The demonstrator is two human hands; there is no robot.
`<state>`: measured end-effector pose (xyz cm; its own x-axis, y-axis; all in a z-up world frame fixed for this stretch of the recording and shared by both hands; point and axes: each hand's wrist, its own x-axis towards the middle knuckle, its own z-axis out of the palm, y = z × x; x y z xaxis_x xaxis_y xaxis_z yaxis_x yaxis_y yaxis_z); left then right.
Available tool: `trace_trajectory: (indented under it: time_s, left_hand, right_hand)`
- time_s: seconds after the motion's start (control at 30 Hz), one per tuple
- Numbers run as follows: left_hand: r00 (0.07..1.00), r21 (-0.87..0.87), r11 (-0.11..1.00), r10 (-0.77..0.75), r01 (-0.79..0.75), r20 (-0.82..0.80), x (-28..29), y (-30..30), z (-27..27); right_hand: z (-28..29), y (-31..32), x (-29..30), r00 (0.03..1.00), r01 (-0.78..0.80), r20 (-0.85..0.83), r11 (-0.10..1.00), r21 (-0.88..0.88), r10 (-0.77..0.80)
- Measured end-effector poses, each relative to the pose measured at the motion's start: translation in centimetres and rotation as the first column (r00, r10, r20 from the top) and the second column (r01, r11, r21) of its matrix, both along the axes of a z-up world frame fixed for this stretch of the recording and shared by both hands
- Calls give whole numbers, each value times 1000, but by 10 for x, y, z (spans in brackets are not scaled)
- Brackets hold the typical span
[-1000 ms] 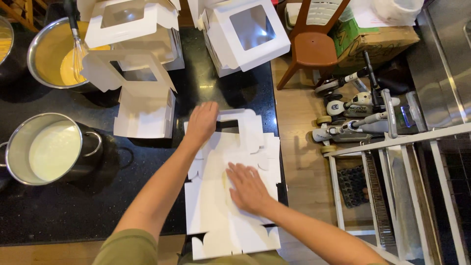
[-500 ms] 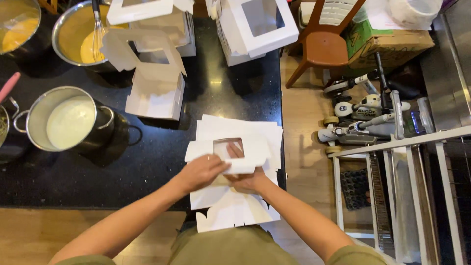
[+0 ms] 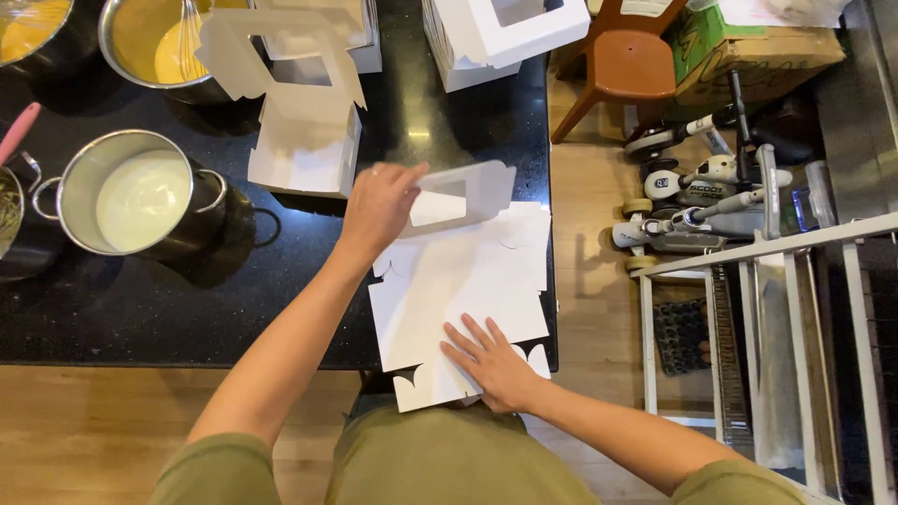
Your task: The person folds flat white cardboard bakery boxes with clear windows into open boxes on a black countertop, pressing creases and tucking tabs, and stacks the finished boxes beside the bowls of batter.
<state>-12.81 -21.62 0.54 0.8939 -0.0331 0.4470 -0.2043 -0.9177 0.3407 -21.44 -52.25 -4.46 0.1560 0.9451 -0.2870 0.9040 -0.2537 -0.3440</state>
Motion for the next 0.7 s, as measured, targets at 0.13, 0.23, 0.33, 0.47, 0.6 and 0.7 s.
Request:
trace_trajectory:
  time_s: [0.13, 0.23, 0.33, 0.47, 0.6, 0.7]
  left_hand:
    - [982, 85, 979, 185, -188, 41, -2, -6, -4]
    - [977, -33, 978, 201, -204, -76, -18, -13, 4]
    - [994, -76, 991, 104, -108, -44, -37, -14, 13]
    - [987, -87, 985, 155, -150, 51, -53, -1, 16]
    - [977, -174, 963, 214, -208, 17, -64, 13, -12]
    - [979, -213, 955, 199, -204, -46, -81, 23, -46]
  right_hand:
    - [-21, -2, 0, 1000, -22, -9, 986, 164, 24]
    - [-35, 4, 1, 978, 93, -205, 953, 287, -34]
    - [-28, 19, 17, 938, 246, -307, 934, 260, -161]
    - [-23, 47, 57, 863, 359, -377, 933, -14, -338]
    - [-11, 68, 80, 865, 347, -305, 914, -209, -398]
    - [28, 72, 82, 846, 260, -410, 935, -243, -342]
